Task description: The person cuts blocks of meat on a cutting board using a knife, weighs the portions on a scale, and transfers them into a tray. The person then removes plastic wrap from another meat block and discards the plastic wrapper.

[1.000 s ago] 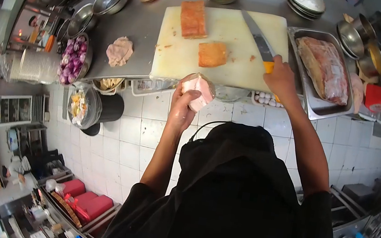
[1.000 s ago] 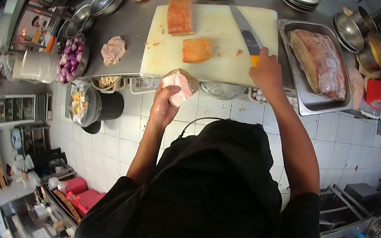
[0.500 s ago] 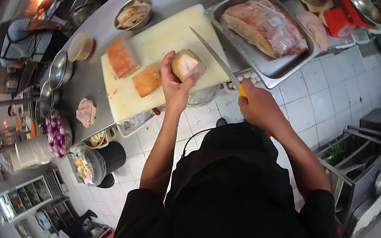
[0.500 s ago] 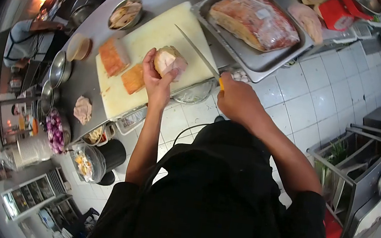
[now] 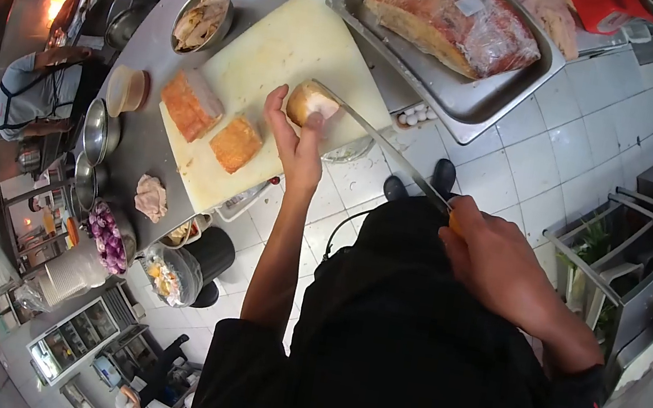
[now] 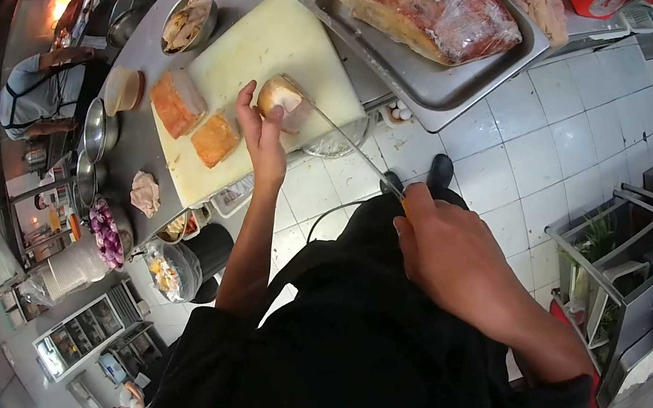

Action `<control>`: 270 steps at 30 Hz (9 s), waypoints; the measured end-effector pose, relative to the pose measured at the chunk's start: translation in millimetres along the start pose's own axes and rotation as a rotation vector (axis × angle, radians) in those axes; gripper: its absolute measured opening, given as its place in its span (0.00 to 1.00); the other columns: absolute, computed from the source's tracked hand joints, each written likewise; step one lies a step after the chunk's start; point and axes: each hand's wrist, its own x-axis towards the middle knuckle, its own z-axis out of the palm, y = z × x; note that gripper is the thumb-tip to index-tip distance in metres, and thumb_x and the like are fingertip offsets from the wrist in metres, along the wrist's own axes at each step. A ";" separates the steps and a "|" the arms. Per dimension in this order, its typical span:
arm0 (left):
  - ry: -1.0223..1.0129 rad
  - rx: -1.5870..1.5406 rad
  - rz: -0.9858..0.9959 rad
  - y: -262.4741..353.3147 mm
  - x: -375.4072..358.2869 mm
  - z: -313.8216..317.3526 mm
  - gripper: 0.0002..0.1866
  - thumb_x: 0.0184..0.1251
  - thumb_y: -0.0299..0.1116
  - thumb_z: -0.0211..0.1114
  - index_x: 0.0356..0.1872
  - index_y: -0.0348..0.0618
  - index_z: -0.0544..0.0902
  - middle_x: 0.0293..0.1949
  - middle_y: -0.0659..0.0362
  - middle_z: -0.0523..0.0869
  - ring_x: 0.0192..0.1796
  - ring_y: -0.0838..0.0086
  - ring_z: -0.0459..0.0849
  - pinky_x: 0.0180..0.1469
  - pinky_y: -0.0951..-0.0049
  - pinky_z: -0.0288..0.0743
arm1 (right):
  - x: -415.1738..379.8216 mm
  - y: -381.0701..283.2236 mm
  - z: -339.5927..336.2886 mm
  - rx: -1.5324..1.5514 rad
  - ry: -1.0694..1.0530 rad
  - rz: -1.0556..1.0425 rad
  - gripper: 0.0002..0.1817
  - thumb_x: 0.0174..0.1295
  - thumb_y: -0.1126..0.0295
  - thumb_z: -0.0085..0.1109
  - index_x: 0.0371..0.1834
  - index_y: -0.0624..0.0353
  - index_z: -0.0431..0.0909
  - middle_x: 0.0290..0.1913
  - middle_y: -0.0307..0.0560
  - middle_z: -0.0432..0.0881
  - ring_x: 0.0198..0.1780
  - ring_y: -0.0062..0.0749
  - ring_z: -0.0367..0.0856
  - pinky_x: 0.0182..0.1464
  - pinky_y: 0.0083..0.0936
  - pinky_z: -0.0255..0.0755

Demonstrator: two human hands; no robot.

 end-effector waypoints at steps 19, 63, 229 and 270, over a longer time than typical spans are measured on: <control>0.122 0.181 0.187 -6.3 5.1 21.6 0.20 0.57 0.25 0.61 0.51 0.35 0.71 0.54 0.48 0.71 0.57 0.59 0.67 0.63 0.61 0.59 | 54.9 -13.2 -7.7 -0.029 -0.176 -0.026 0.13 0.67 0.69 0.54 0.35 0.65 0.62 0.21 0.62 0.75 0.28 0.62 0.76 0.32 0.48 0.68; 0.044 -0.673 -0.252 -2.0 5.7 -25.0 0.33 0.49 0.17 0.52 0.63 0.36 0.64 0.58 0.52 0.73 0.61 0.62 0.73 0.67 0.62 0.65 | 8.1 22.5 -5.0 -0.038 0.010 -0.016 0.11 0.66 0.68 0.52 0.38 0.67 0.68 0.24 0.63 0.78 0.32 0.62 0.78 0.37 0.51 0.71; 0.317 1.063 0.243 7.3 -14.0 -15.8 0.31 0.43 0.32 0.72 0.55 0.36 0.77 0.55 0.42 0.73 0.55 0.48 0.72 0.55 0.53 0.71 | 52.5 53.7 7.4 0.353 0.036 0.033 0.13 0.70 0.61 0.48 0.34 0.61 0.67 0.20 0.41 0.70 0.14 0.24 0.69 0.16 0.25 0.64; 0.507 0.923 -0.210 57.6 124.3 -109.4 0.36 0.43 0.47 0.76 0.55 0.39 0.80 0.52 0.44 0.79 0.59 0.52 0.75 0.59 0.59 0.72 | 235.3 -30.6 45.8 -0.353 0.074 -0.479 0.30 0.60 0.70 0.56 0.66 0.67 0.62 0.58 0.66 0.64 0.56 0.61 0.70 0.58 0.45 0.67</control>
